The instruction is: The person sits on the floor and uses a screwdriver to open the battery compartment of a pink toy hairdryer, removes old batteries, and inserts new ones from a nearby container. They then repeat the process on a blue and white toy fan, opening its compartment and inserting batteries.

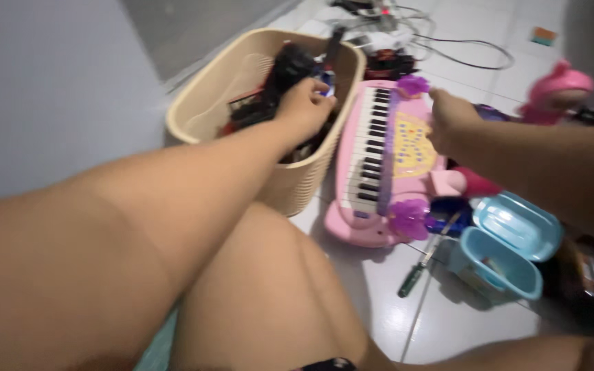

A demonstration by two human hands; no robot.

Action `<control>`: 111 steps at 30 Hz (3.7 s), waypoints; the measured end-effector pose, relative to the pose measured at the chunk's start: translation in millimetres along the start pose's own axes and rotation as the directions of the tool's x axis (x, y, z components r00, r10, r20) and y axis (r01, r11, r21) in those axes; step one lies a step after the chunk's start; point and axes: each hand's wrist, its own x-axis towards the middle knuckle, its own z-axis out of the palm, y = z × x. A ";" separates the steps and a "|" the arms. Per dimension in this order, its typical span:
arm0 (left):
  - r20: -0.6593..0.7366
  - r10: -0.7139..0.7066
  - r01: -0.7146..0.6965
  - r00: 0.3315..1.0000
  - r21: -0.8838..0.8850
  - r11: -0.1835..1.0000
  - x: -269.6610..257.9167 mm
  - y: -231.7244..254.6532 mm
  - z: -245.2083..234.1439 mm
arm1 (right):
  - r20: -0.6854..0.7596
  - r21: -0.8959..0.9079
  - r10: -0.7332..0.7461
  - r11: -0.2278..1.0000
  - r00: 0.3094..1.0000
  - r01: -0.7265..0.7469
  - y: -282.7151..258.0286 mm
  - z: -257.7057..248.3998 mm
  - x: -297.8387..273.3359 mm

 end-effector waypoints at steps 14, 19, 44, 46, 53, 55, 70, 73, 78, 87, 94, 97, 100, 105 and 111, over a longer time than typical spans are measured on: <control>-0.199 -0.068 0.164 0.978 0.517 0.840 -36.4 -72.5 -126.8 | 0.234 0.286 0.082 0.947 0.969 -0.149 -37.2 218.5 40.7; -0.005 -0.421 0.339 0.907 0.602 0.723 -40.8 -46.6 -133.9 | 0.297 0.102 0.254 0.950 0.921 -0.295 -47.3 226.7 49.5; -0.020 -0.505 0.412 0.863 0.606 0.681 -30.9 -35.0 -122.5 | 0.524 -0.221 0.268 0.959 0.808 -0.175 -12.0 263.1 62.7; -0.030 -0.492 0.413 0.870 0.591 0.693 -31.8 -35.9 -123.1 | 0.468 -0.297 0.255 0.947 0.846 -0.121 -11.7 262.6 60.5; -0.049 -0.507 0.426 0.860 0.616 0.663 -28.2 -50.2 -119.2 | 0.262 -0.276 0.187 0.955 0.947 -0.112 -10.2 257.5 72.8; -0.086 -0.505 0.451 0.859 0.596 0.665 -25.5 -53.9 -116.1 | 0.087 -0.113 0.186 0.978 0.979 -0.176 -10.9 250.9 85.5; 0.187 -0.446 0.186 0.875 0.721 0.668 -18.6 -38.3 -109.9 | 0.200 -0.101 0.340 0.940 0.919 -0.326 -22.8 261.8 88.3; 0.194 -0.395 0.173 0.898 0.670 0.722 -19.5 -47.6 -109.7 | 0.230 -0.201 0.314 0.941 0.921 -0.271 -20.2 265.8 86.7; 0.176 -0.198 0.056 0.964 0.593 0.803 -17.1 -64.5 -104.6 | 0.226 -0.250 0.278 0.943 0.934 -0.220 -15.1 266.2 94.3; 0.016 -0.136 0.118 0.991 0.407 0.906 -11.4 -86.5 -101.5 | 0.345 0.085 0.298 0.934 0.890 -0.346 -28.9 249.7 83.4; 0.092 -0.543 0.504 0.835 0.271 0.820 22.7 -101.5 -97.8 | 0.409 -0.318 0.496 0.864 0.766 -0.390 -45.3 256.9 31.3; 0.075 -0.470 0.436 0.879 0.270 0.859 20.2 -101.5 -102.7 | 0.469 -0.573 0.568 0.778 0.676 -0.256 -40.4 258.7 15.0; 0.024 -0.308 0.291 0.951 0.268 0.918 6.6 -87.6 -109.5 | 0.366 -0.575 0.463 0.795 0.807 -0.196 -36.7 257.7 14.6; -0.148 -0.122 0.136 0.981 0.090 0.987 -4.1 -70.0 -111.2 | 0.192 -0.494 0.141 0.869 0.971 -0.029 -31.0 247.2 47.5; -0.487 -0.227 0.222 0.844 -0.069 0.973 7.1 -81.9 -119.7 | 0.241 0.127 0.301 0.933 0.923 -0.337 -49.7 229.0 47.0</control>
